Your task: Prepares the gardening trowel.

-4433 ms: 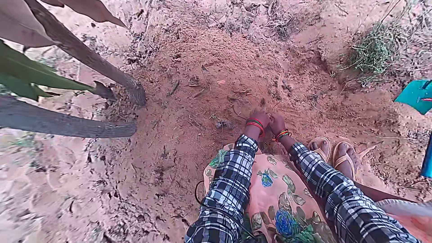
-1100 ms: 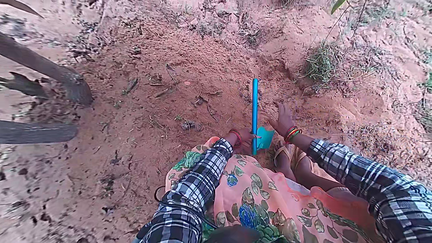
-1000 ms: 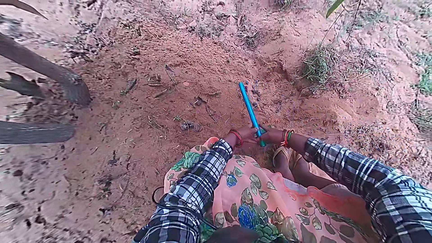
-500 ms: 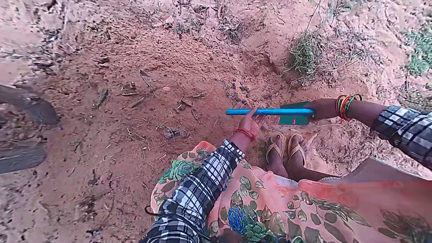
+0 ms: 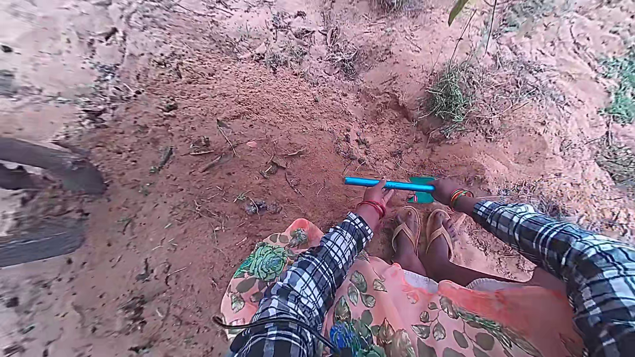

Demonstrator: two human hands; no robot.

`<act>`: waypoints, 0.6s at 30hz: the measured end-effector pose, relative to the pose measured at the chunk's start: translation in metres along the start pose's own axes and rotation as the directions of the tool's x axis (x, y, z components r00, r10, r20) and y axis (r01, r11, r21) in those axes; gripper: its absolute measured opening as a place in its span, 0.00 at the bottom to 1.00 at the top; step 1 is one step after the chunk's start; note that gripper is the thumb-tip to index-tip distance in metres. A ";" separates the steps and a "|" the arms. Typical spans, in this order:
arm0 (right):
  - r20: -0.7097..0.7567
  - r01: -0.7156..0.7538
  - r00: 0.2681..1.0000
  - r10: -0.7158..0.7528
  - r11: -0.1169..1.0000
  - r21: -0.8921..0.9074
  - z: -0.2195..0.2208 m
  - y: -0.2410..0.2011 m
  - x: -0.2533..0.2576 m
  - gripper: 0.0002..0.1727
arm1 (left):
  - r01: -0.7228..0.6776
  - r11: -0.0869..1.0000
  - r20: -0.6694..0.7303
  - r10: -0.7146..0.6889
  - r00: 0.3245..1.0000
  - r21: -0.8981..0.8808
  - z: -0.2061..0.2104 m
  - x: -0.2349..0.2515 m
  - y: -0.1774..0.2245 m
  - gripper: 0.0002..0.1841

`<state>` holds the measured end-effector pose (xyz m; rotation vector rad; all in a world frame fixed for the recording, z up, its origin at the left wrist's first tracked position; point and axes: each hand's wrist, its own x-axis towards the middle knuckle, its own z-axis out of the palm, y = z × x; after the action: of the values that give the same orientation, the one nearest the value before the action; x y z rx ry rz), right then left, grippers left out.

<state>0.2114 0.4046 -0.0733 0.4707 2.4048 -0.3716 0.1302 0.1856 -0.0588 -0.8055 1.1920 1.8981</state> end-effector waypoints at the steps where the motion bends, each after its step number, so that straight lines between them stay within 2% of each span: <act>1: 0.002 -0.013 1.000 0.013 1.000 0.020 0.003 -0.005 -0.002 0.16 | -0.007 1.000 0.003 0.007 1.000 0.015 -0.001 -0.004 0.005 0.26; 5: 0.047 0.029 0.998 -0.032 0.997 0.066 -0.016 -0.049 -0.015 0.20 | -0.061 0.998 0.022 0.061 0.998 0.002 -0.019 -0.032 0.041 0.24; 8: 0.031 0.158 0.986 -0.161 0.983 0.093 -0.039 -0.102 -0.019 0.18 | -0.174 0.979 -0.003 0.174 0.985 -0.107 -0.041 -0.065 0.088 0.20; 10: -0.038 0.302 0.953 -0.300 0.945 0.126 -0.055 -0.145 -0.019 0.16 | -0.307 0.942 -0.040 0.304 0.952 -0.135 -0.061 -0.102 0.127 0.20; 12: -0.116 0.459 0.887 -0.447 0.880 0.121 -0.074 -0.196 -0.026 0.16 | -0.490 0.865 -0.096 0.482 0.871 -0.108 -0.089 -0.146 0.163 0.18; 15: -0.177 0.624 0.772 -0.610 0.781 0.031 -0.107 -0.278 -0.058 0.18 | -0.719 0.694 -0.191 0.702 0.686 -0.033 -0.128 -0.213 0.197 0.13; 16: -0.185 0.645 0.751 -0.633 0.764 0.001 -0.113 -0.299 -0.069 0.18 | -0.753 0.657 -0.203 0.734 0.648 -0.030 -0.141 -0.229 0.202 0.13; 18: -0.145 0.646 0.747 -0.649 0.760 -0.073 -0.118 -0.324 -0.082 0.19 | -0.764 0.642 -0.255 0.729 0.635 -0.068 -0.162 -0.242 0.205 0.15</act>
<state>0.0698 0.1396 0.1142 -0.3994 2.6725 -0.6275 0.1050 -0.0863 0.1703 -0.6398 1.6969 2.6802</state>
